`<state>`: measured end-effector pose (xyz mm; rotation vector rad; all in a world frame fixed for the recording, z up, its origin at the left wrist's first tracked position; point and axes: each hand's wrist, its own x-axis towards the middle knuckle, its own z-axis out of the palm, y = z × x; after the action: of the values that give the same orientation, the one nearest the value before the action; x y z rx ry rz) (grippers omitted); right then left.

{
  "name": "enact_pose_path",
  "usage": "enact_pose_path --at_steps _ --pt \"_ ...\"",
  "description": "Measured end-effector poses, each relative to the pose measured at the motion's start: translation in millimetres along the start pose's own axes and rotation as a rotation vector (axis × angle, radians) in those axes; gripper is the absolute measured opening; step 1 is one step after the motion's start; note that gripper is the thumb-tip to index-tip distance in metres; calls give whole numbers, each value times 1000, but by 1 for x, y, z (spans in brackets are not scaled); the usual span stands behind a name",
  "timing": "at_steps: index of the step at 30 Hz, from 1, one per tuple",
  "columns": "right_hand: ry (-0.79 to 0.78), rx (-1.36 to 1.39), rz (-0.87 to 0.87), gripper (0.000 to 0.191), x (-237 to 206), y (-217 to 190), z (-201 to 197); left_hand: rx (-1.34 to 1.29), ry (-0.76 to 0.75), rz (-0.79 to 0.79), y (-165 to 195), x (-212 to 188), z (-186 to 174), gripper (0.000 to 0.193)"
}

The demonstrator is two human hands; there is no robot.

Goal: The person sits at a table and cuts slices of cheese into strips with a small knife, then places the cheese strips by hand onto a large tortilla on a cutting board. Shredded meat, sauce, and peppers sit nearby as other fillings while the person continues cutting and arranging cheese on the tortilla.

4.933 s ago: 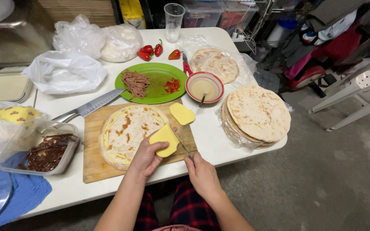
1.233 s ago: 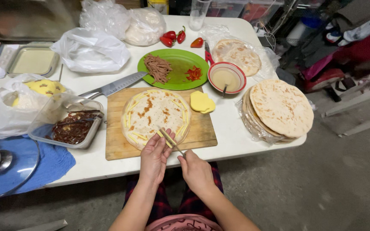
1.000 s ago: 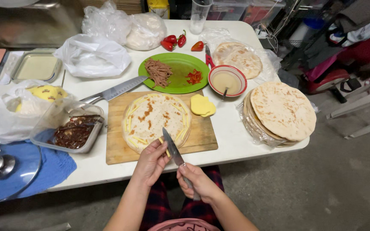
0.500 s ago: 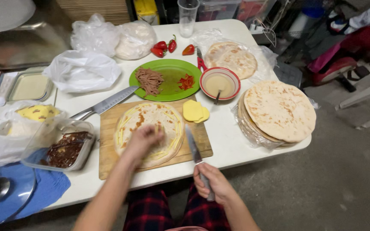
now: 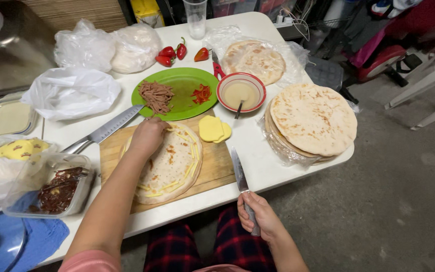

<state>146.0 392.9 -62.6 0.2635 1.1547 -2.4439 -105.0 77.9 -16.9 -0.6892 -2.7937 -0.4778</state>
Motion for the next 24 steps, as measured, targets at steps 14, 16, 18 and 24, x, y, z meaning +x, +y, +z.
enact_pose_path --at_steps 14,16,18,24 --pt "16 -84 16 31 2 10 15 -1107 171 -757 14 -62 -36 24" --pt "32 -166 46 28 10 20 25 -1557 238 -704 18 -82 -32 27" --pt "35 -378 40 29 21 31 39 -1805 225 -801 27 -105 -22 31" --pt "125 -1178 -347 31 42 53 100 -2072 277 -700 65 -146 4 33"
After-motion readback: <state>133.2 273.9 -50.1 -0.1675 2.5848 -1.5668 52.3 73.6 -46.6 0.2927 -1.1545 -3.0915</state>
